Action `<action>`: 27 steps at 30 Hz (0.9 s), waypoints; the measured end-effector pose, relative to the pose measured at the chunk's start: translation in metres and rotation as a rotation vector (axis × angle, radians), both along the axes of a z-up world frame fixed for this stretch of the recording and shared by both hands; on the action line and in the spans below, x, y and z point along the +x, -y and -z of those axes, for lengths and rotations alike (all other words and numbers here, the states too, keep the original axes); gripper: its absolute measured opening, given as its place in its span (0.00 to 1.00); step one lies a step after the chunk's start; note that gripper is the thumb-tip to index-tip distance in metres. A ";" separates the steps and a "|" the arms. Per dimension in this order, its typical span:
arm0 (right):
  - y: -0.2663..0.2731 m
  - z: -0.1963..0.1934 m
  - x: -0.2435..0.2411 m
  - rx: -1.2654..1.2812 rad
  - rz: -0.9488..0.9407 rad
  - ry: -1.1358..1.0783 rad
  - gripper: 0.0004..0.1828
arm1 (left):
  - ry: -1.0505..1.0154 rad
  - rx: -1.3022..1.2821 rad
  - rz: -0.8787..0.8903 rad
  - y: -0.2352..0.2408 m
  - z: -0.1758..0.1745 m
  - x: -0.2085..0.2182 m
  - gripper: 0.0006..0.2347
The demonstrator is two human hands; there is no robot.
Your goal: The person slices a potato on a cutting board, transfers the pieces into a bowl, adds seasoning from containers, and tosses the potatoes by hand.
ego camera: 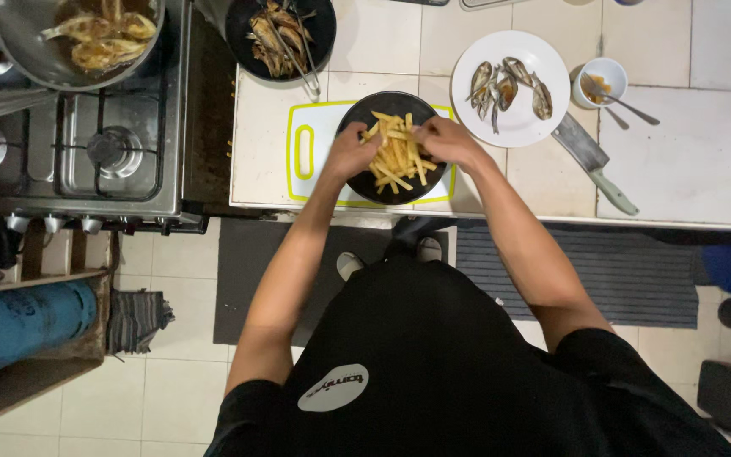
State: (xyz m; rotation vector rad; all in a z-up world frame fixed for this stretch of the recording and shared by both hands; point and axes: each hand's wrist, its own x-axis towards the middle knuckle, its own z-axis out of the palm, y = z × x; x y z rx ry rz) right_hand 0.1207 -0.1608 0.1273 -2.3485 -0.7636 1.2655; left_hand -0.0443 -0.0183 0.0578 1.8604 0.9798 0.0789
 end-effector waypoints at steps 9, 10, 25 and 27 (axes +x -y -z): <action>-0.020 0.084 -0.010 0.410 0.216 -0.338 0.23 | 0.284 -0.266 0.069 0.007 0.058 0.025 0.17; -0.018 0.088 -0.009 0.476 0.195 -0.314 0.22 | 0.294 -0.263 0.067 0.009 0.061 0.023 0.17; 0.014 0.030 -0.005 0.813 0.085 -0.133 0.13 | 0.801 -0.071 0.364 -0.011 0.018 -0.014 0.17; 0.013 0.030 -0.008 0.528 0.207 0.138 0.11 | 0.593 0.049 0.236 -0.012 0.031 -0.015 0.15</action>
